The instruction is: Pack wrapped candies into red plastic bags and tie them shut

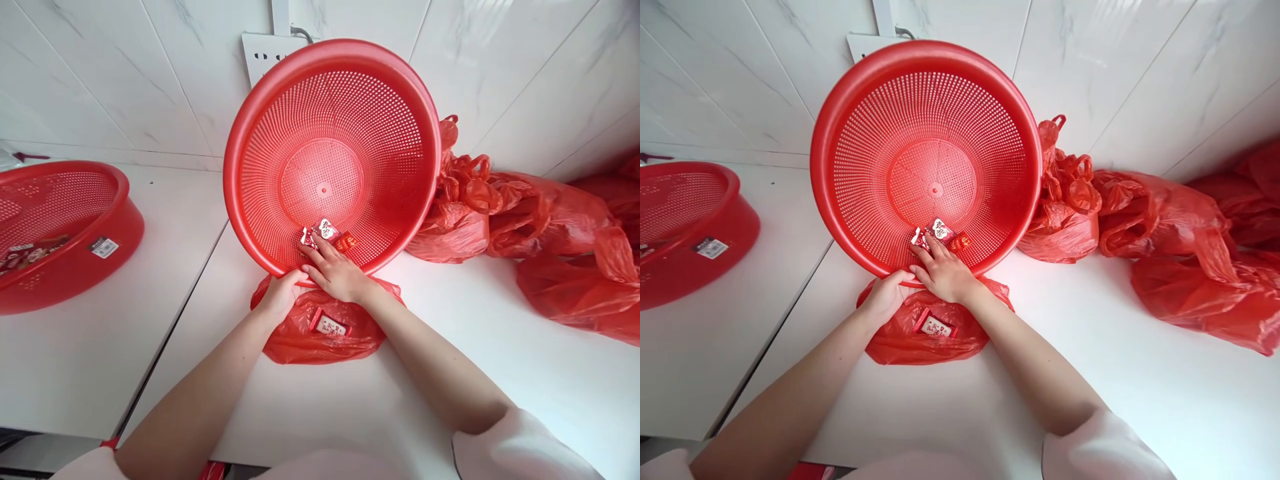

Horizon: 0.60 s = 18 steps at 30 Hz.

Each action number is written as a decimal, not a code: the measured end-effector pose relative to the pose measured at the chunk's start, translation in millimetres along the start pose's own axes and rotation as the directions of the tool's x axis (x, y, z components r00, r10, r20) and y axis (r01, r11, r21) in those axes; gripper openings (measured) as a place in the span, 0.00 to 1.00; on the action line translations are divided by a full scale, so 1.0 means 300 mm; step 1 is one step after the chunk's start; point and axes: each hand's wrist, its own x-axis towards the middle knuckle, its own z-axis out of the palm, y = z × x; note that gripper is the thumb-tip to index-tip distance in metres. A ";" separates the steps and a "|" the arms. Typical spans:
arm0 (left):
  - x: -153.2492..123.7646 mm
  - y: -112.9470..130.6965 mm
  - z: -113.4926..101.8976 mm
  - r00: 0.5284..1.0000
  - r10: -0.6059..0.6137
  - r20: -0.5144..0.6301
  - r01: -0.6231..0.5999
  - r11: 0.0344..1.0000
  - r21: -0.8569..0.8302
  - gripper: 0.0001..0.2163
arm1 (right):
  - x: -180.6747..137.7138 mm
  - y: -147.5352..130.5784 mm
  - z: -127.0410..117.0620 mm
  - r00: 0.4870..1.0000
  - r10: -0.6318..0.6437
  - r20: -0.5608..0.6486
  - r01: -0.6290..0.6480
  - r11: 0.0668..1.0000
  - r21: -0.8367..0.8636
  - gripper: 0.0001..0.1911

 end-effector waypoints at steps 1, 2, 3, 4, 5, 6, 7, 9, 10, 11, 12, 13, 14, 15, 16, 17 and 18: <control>0.001 0.000 -0.004 1.000 -0.012 0.001 0.012 1.000 0.012 0.05 | 0.000 -0.001 0.001 1.000 -0.002 0.000 0.002 1.000 0.001 0.31; 0.002 -0.001 -0.008 1.000 -0.027 0.001 0.027 0.999 0.027 0.05 | 0.000 -0.001 0.002 1.000 -0.002 -0.001 0.002 1.000 0.003 0.31; 0.004 -0.003 -0.014 0.999 -0.040 -0.001 0.040 0.998 0.044 0.04 | 0.000 -0.002 0.004 1.000 -0.001 -0.002 0.001 1.000 0.004 0.31; 0.005 -0.004 -0.020 0.999 -0.048 -0.004 0.048 0.997 0.061 0.04 | 0.000 -0.003 0.005 1.000 0.001 -0.004 -0.001 1.000 0.006 0.31; 0.007 -0.006 -0.025 0.999 -0.049 -0.004 0.049 0.996 0.075 0.04 | 0.000 -0.004 0.007 1.000 0.003 -0.006 -0.003 1.000 0.008 0.31; 0.008 -0.008 -0.030 0.999 -0.043 -0.002 0.043 0.996 0.083 0.04 | 0.000 -0.004 0.008 1.000 0.005 -0.008 -0.005 1.000 0.009 0.31; 0.009 -0.010 -0.033 0.999 -0.032 0.001 0.032 0.996 0.085 0.04 | 0.000 -0.003 0.009 1.000 0.006 -0.009 -0.006 1.000 0.009 0.32; 0.010 -0.013 -0.036 1.000 -0.015 0.014 0.014 0.997 0.079 0.05 | 0.000 0.000 0.013 1.000 0.004 -0.009 -0.004 1.000 0.009 0.32; 0.010 -0.013 -0.035 1.000 -0.010 0.022 0.008 0.997 0.072 0.06 | 0.000 0.001 0.015 1.000 0.003 -0.010 -0.003 1.000 0.010 0.32; 0.010 -0.013 -0.034 1.000 -0.006 0.030 0.004 0.998 0.065 0.06 | 0.000 0.003 0.017 1.000 -0.001 -0.012 0.001 1.000 0.010 0.31; 0.010 -0.013 -0.031 0.999 0.000 0.035 -0.002 0.998 0.061 0.06 | 0.001 0.003 0.019 1.000 -0.008 -0.018 0.008 1.000 0.008 0.31; 0.010 -0.012 -0.027 0.999 0.006 0.038 -0.008 0.998 0.060 0.07 | 0.001 0.003 0.021 0.999 -0.017 -0.032 0.017 1.000 -0.001 0.31; 0.009 -0.010 -0.023 0.999 0.012 0.041 -0.015 0.998 0.057 0.07 | 0.001 0.001 0.022 0.998 -0.025 -0.063 0.023 1.000 -0.020 0.30; 0.008 -0.008 -0.019 0.999 0.020 0.044 -0.022 0.998 0.053 0.06 | 0.001 -0.003 0.022 0.993 -0.034 -0.109 0.029 0.998 -0.051 0.29; 0.007 -0.006 -0.015 0.999 0.027 0.048 -0.029 0.998 0.047 0.06 | 0.001 -0.008 0.020 0.985 -0.052 -0.163 0.037 0.995 -0.094 0.27; 0.007 -0.004 -0.011 0.998 0.035 0.050 -0.037 0.999 0.037 0.06 | 0.001 -0.016 0.015 0.974 -0.078 -0.214 0.048 0.988 -0.144 0.25; 0.007 -0.002 -0.008 0.998 0.043 0.051 -0.045 0.999 0.024 0.06 | 0.001 -0.024 0.008 0.961 -0.111 -0.253 0.063 0.979 -0.193 0.23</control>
